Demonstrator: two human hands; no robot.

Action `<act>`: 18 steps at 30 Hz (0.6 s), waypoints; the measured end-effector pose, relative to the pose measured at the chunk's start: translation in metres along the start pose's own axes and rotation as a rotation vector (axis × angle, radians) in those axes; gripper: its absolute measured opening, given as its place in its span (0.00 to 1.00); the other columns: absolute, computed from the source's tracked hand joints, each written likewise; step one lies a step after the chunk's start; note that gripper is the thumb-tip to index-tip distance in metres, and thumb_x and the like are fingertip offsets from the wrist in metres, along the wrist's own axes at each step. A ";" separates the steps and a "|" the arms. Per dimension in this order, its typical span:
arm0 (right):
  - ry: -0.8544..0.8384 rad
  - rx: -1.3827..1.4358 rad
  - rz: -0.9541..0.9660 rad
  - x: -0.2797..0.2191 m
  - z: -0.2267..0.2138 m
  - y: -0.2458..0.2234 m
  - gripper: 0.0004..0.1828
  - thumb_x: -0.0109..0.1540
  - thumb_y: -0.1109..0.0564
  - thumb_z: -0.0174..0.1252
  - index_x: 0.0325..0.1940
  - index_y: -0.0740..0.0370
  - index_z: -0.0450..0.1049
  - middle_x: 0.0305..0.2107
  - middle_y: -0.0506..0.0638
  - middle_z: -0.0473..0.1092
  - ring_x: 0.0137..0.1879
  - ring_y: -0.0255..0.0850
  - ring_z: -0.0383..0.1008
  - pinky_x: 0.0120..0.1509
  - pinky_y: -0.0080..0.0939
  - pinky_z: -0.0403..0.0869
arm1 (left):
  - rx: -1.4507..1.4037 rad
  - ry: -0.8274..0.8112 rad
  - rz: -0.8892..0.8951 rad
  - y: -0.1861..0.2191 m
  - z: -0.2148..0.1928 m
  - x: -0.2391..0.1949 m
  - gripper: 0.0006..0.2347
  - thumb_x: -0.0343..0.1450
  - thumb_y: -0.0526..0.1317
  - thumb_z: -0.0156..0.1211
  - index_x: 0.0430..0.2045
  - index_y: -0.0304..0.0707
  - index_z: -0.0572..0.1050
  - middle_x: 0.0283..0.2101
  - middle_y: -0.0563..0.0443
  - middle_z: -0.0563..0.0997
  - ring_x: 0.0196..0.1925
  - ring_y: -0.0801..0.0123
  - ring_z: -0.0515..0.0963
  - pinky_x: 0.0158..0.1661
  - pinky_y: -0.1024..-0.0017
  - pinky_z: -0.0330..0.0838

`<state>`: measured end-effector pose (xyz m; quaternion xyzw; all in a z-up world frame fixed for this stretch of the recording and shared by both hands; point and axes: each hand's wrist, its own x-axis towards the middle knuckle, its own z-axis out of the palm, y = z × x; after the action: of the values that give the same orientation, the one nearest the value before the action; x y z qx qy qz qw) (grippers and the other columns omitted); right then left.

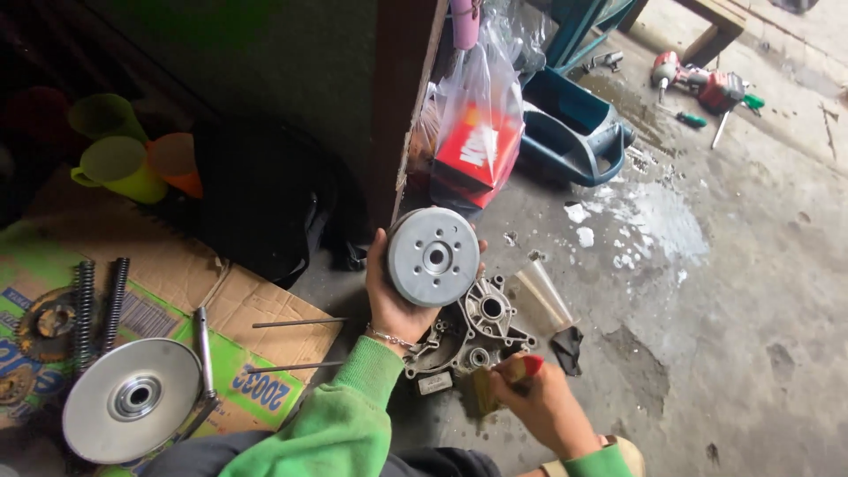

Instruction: Cleaning a motorcycle engine crankcase using a brush and a scraping tool to remove dirt and residue.

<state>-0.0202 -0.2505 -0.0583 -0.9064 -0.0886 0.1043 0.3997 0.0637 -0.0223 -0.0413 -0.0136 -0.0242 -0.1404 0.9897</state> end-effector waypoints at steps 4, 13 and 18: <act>0.018 0.007 0.232 0.003 -0.025 0.014 0.08 0.59 0.53 0.64 0.33 0.59 0.83 0.31 0.49 0.84 0.34 0.38 0.84 0.40 0.36 0.84 | 0.007 0.022 0.042 0.010 0.000 0.001 0.37 0.67 0.63 0.56 0.64 0.30 0.66 0.64 0.25 0.69 0.67 0.26 0.66 0.63 0.39 0.63; 0.315 0.463 0.063 0.028 0.006 0.001 0.14 0.62 0.59 0.61 0.49 0.70 0.78 0.25 0.61 0.80 0.25 0.43 0.81 0.31 0.38 0.83 | -0.116 -0.052 0.083 0.026 0.001 0.002 0.34 0.69 0.62 0.56 0.65 0.39 0.67 0.66 0.26 0.68 0.68 0.26 0.64 0.65 0.36 0.60; -0.040 0.143 0.140 0.089 0.032 -0.048 0.14 0.61 0.52 0.62 0.42 0.66 0.83 0.26 0.52 0.82 0.27 0.38 0.83 0.32 0.33 0.85 | -0.085 -0.132 0.108 0.031 0.003 0.004 0.32 0.72 0.59 0.53 0.69 0.44 0.63 0.67 0.30 0.67 0.67 0.27 0.66 0.65 0.38 0.63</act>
<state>0.0531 -0.1749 -0.0541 -0.8773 -0.0252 0.1562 0.4531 0.0757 0.0068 -0.0386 -0.0662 -0.0826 -0.0865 0.9906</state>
